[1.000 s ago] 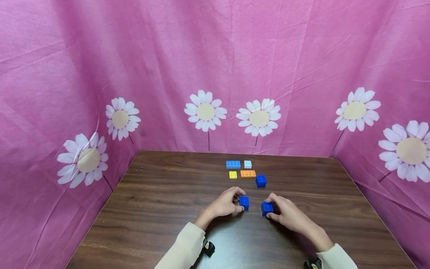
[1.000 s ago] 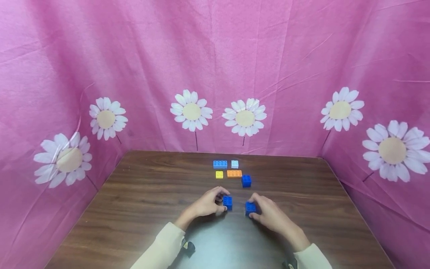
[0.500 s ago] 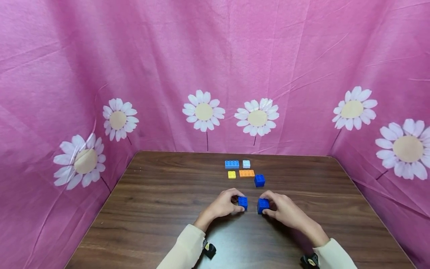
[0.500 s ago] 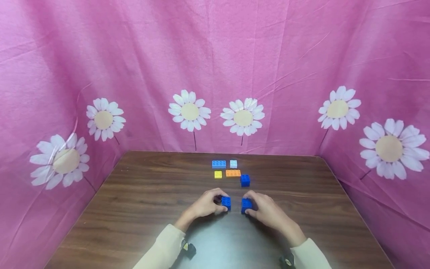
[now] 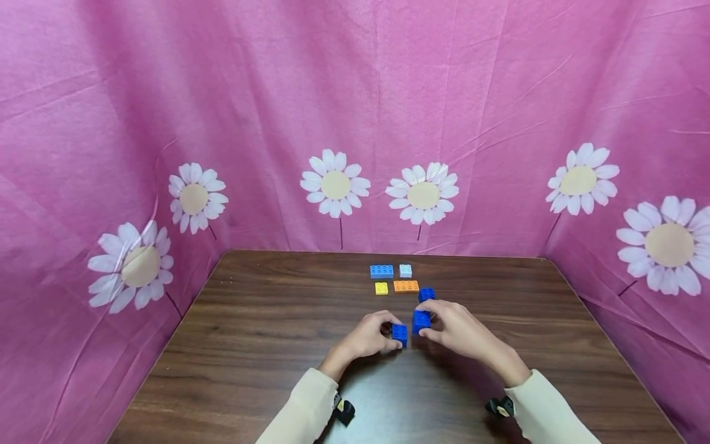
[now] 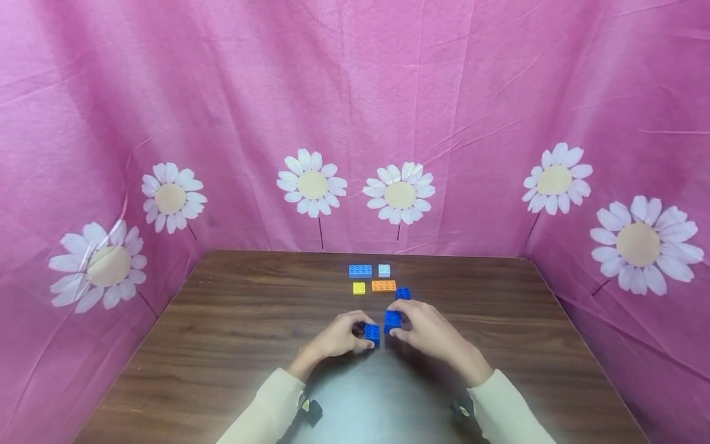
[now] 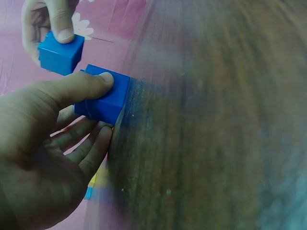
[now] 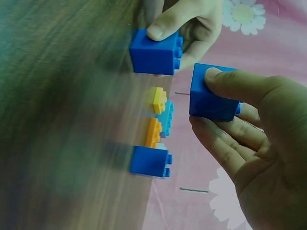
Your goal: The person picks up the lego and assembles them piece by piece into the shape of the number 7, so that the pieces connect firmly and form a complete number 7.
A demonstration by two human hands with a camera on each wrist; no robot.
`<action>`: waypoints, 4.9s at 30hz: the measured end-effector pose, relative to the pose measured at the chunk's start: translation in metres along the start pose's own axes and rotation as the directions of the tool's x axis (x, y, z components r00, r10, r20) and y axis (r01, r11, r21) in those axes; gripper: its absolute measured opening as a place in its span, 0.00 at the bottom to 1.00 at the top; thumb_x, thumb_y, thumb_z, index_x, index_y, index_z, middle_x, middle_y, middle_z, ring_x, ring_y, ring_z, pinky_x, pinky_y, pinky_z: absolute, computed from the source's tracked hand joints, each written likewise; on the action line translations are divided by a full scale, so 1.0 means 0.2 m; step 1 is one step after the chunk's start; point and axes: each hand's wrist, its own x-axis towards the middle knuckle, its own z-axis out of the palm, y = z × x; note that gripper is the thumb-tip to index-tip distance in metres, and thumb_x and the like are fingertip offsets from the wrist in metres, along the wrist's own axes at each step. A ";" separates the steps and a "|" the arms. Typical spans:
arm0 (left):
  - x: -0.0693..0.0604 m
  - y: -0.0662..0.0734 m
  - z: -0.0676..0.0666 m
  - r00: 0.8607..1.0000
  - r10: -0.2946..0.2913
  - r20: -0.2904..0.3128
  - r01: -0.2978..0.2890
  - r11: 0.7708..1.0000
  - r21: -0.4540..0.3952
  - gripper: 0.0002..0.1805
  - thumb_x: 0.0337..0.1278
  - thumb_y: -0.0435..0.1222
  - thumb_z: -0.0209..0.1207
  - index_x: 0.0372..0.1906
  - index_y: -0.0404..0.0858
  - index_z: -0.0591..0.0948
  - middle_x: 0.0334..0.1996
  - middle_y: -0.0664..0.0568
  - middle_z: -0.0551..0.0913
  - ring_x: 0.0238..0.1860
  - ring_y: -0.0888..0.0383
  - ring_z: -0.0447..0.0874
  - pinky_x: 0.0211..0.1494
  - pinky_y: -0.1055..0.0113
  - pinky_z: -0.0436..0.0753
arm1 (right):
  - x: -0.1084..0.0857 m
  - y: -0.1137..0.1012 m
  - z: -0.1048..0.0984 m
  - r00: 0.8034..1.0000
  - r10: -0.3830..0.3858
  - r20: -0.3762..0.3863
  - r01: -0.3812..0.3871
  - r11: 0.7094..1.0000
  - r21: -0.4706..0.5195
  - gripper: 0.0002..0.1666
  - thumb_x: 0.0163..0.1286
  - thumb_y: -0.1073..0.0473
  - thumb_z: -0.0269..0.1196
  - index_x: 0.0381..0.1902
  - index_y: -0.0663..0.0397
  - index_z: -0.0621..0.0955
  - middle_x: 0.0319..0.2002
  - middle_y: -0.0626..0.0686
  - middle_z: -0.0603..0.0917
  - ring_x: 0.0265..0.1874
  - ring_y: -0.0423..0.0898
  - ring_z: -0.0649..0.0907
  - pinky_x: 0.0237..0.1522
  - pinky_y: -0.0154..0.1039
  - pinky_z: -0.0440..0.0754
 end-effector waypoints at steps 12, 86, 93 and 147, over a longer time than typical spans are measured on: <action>0.00 0.00 -0.02 0.999 -0.046 0.028 0.048 0.996 -0.077 0.17 0.55 0.32 0.78 0.49 0.37 0.87 0.47 0.50 0.87 0.45 0.60 0.83 0.48 0.73 0.83 | 0.08 -0.06 -0.05 0.998 -0.043 0.050 0.041 0.999 0.023 0.22 0.70 0.55 0.75 0.58 0.53 0.83 0.48 0.51 0.90 0.42 0.40 0.89 0.43 0.37 0.90; 0.01 0.00 -0.03 0.996 -0.072 0.058 0.080 0.987 -0.139 0.16 0.53 0.31 0.78 0.44 0.36 0.83 0.35 0.53 0.83 0.26 0.64 0.78 0.29 0.73 0.80 | 0.17 -0.13 0.08 0.980 -0.135 0.149 0.135 0.991 0.013 0.12 0.68 0.60 0.75 0.45 0.51 0.82 0.42 0.48 0.91 0.34 0.34 0.83 0.40 0.32 0.87; -0.01 -0.01 -0.03 0.993 -0.093 0.077 0.105 0.980 -0.171 0.16 0.55 0.31 0.77 0.44 0.37 0.82 0.33 0.55 0.83 0.24 0.64 0.78 0.25 0.72 0.80 | 0.17 -0.14 0.09 0.981 -0.124 0.150 0.121 0.992 0.032 0.13 0.66 0.60 0.77 0.43 0.51 0.83 0.38 0.47 0.91 0.32 0.33 0.82 0.38 0.31 0.86; 0.00 0.01 -0.01 0.993 -0.103 0.048 0.109 0.987 -0.122 0.16 0.57 0.33 0.77 0.45 0.37 0.81 0.37 0.51 0.83 0.30 0.63 0.79 0.28 0.70 0.83 | 0.10 0.07 -0.02 0.999 0.019 0.028 -0.023 0.991 0.133 0.16 0.71 0.68 0.71 0.55 0.60 0.84 0.50 0.59 0.91 0.47 0.53 0.91 0.51 0.51 0.90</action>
